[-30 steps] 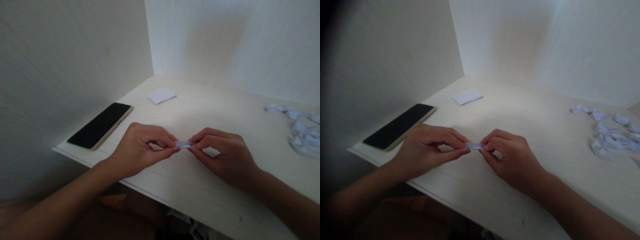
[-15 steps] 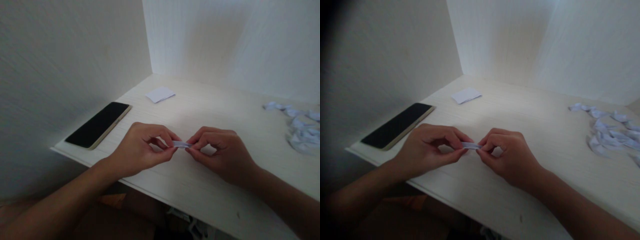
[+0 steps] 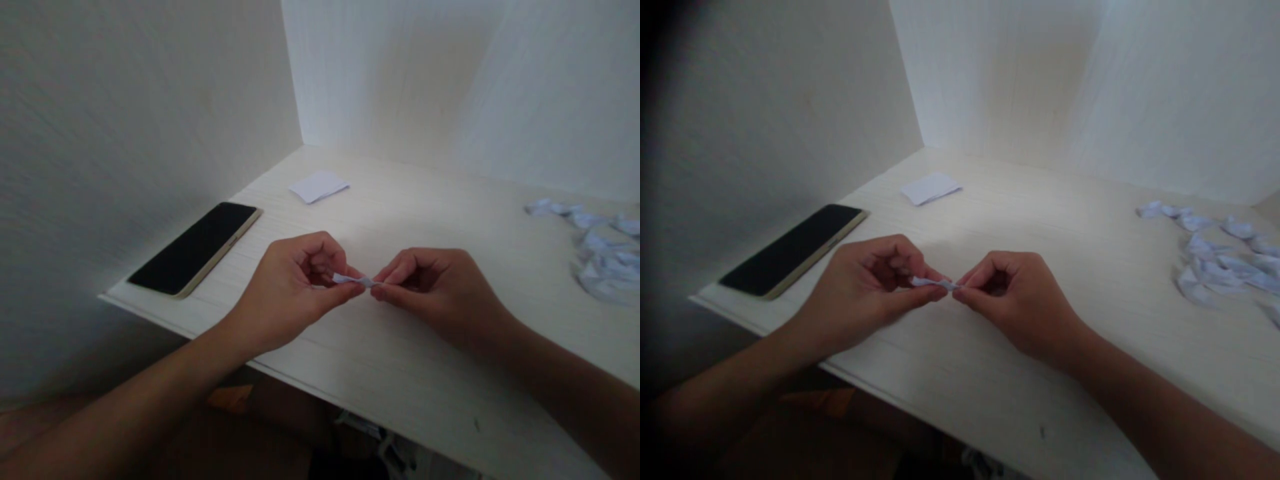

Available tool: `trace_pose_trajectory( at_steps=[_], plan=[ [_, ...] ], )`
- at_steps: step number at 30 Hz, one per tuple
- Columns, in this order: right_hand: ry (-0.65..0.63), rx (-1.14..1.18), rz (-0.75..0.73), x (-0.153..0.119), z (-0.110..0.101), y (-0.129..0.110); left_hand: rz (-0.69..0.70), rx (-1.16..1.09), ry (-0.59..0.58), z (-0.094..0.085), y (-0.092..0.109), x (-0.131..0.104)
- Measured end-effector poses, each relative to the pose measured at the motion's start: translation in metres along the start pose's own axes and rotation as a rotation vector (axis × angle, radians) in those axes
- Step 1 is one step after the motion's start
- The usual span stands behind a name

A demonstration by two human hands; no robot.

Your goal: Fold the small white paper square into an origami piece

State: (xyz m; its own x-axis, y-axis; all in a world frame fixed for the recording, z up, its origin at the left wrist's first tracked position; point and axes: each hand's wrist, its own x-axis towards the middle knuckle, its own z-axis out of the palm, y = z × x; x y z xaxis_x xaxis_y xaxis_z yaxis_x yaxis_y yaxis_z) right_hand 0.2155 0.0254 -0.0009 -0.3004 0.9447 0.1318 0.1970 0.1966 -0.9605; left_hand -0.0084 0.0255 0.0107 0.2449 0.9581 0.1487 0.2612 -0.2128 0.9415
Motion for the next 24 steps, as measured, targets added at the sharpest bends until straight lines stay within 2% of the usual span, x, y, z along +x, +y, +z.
trace_pose_trajectory(
  at_steps=[6,14,24],
  plan=[
    [-0.037,0.032,0.060,0.0026,-0.0003,-0.0007,-0.032,-0.057,-0.017,0.0006,-0.0057,0.0034],
    [0.016,-0.033,0.090,0.0028,-0.0024,0.0009,-0.140,-0.146,-0.092,-0.0066,-0.0055,0.0092],
    [0.109,-0.062,0.061,0.0024,0.0010,-0.0028,-0.089,-0.184,0.041,0.0011,-0.0021,0.0064]
  ],
)
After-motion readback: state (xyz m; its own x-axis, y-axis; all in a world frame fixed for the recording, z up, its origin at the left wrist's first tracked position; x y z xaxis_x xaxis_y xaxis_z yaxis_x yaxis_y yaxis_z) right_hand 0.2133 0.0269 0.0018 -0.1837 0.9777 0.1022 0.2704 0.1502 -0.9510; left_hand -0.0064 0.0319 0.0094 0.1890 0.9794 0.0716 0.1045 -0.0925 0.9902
